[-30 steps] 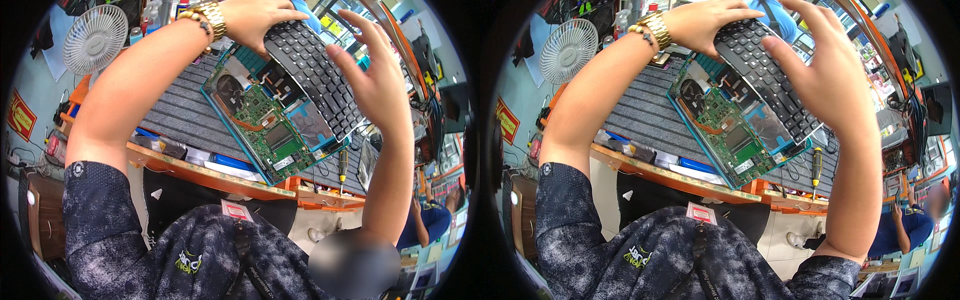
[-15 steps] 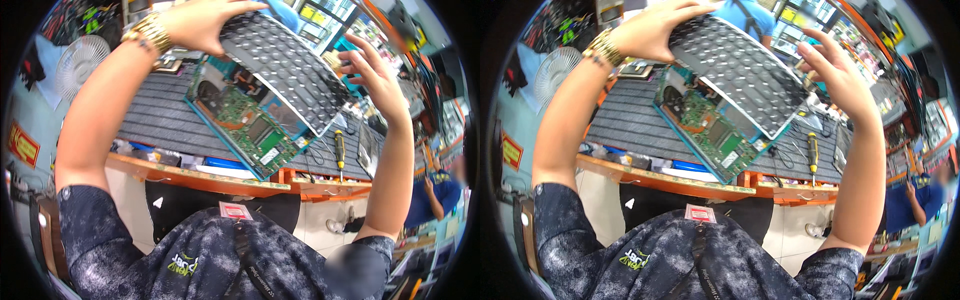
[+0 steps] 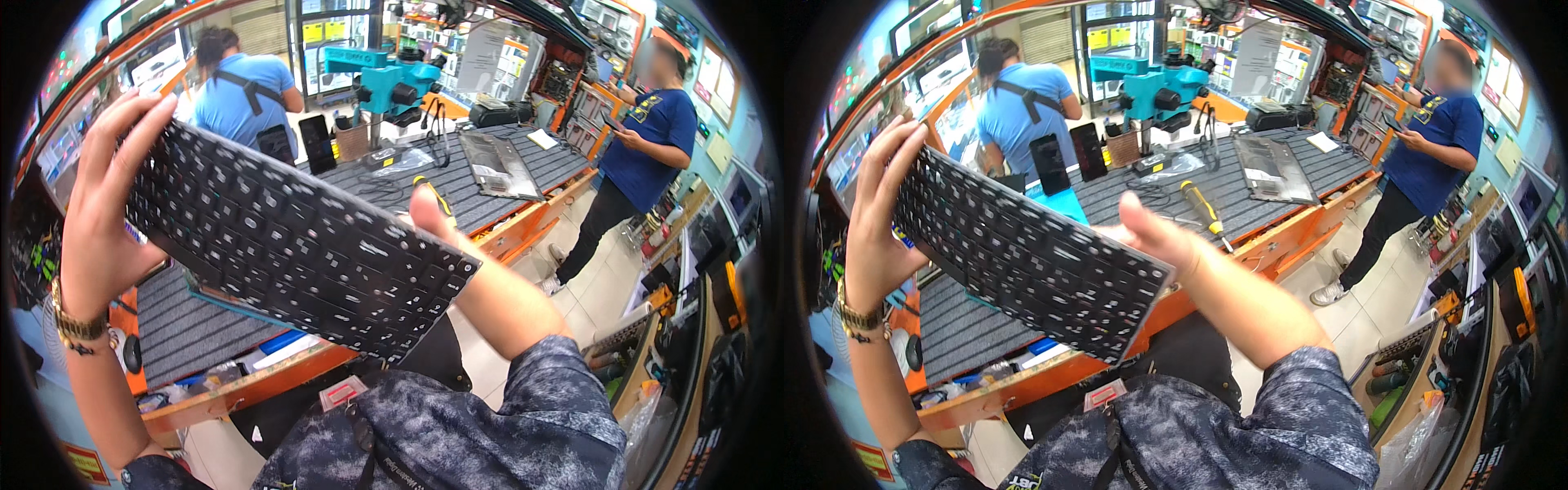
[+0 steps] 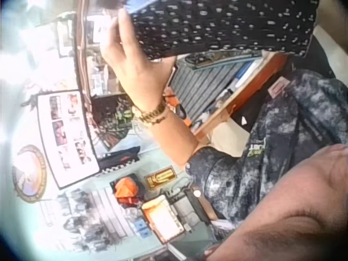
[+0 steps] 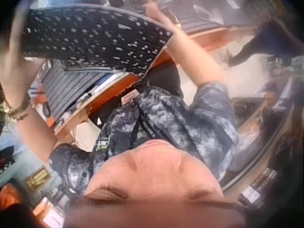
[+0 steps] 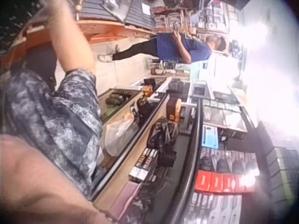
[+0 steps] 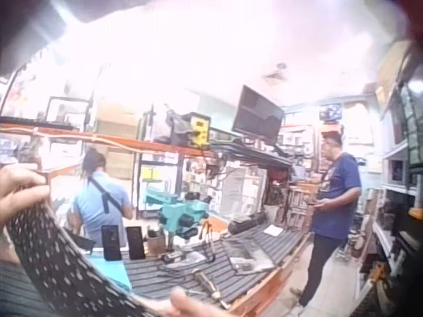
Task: The person manipulates the internal keyboard and motherboard of a laptop, then moves to a storage shelf to select and compare a new replacement keyboard.
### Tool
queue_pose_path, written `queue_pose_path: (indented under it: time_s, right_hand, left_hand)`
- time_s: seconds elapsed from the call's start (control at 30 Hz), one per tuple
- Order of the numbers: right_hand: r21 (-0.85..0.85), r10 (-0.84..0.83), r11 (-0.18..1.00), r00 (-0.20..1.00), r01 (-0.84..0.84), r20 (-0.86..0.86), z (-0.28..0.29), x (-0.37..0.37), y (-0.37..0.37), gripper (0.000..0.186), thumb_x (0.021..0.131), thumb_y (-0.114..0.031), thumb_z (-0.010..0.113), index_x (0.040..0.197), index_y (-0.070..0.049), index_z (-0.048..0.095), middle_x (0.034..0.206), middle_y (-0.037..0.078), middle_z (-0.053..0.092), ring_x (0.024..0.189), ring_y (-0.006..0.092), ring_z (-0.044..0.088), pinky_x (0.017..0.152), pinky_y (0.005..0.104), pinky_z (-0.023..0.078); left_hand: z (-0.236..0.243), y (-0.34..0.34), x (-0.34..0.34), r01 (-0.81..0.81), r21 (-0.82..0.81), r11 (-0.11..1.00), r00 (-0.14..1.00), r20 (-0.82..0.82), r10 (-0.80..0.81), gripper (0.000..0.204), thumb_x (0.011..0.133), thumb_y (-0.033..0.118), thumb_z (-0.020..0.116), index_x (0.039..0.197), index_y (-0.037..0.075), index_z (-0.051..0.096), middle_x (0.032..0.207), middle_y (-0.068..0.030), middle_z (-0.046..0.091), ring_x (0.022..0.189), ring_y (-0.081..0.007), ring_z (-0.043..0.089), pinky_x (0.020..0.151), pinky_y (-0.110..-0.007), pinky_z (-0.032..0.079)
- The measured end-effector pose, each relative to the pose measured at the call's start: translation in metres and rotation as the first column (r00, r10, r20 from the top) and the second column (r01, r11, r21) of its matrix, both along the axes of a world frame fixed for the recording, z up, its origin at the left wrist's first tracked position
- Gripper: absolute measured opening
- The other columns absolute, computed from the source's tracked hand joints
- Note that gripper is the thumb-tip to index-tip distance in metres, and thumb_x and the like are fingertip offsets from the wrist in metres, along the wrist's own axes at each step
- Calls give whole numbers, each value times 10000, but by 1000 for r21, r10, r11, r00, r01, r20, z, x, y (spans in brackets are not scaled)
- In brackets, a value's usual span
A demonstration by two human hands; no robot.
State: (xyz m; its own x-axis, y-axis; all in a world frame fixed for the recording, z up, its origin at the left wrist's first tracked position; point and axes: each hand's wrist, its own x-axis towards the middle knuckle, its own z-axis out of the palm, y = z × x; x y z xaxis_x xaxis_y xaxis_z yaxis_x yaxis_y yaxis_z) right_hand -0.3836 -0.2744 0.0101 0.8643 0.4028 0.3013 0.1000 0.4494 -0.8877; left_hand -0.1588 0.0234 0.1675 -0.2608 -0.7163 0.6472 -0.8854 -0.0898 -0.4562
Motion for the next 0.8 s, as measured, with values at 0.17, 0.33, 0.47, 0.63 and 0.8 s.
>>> queue_pose_path:
  time_s: [0.17,0.33,0.47,0.63,0.8]
  right_hand:
    - [269,158,948,986,-168,58,-30,-36,25,1359,935,-856,746,1736,149,302,1707,466,388,1357,474,709,1003,561,703]
    - [243,120,962,992,-128,49,-39,-77,-1,1502,771,-846,904,1728,148,310,1685,455,405,1246,380,732,985,571,706]
    - [201,-58,977,997,66,-45,-39,-121,-23,1485,763,-687,1002,1737,147,252,1712,443,371,1327,377,694,992,590,695]
    - [91,-564,825,824,558,56,-45,-180,-76,1453,773,-613,996,1770,78,197,1679,416,445,1292,410,727,939,623,708]
    - [-186,-899,400,423,898,111,-66,-213,-176,1158,911,-463,922,1790,-68,279,1613,228,519,1122,270,719,923,439,693]
  left_hand:
    - [-1,-39,-42,6,-8,1000,993,120,-6,879,739,147,955,1577,152,690,1582,-148,634,1519,-432,578,1227,-550,511]
    - [-11,-70,-64,51,6,999,988,143,-51,982,664,157,998,1589,166,667,1639,-173,591,1571,-467,524,1277,-602,466]
    - [-14,-74,-81,58,45,997,992,108,-63,1037,695,357,1016,1640,193,620,1752,-209,509,1625,-506,464,1306,-647,409]
    - [-33,-34,-68,26,-15,1000,999,-26,-26,935,968,616,858,1667,59,582,1759,-298,469,1612,-511,485,1303,-609,407]
    - [-108,53,-37,-164,10,986,897,-415,154,835,988,360,835,1670,-24,544,1697,-291,532,1574,-485,512,1318,-565,380]
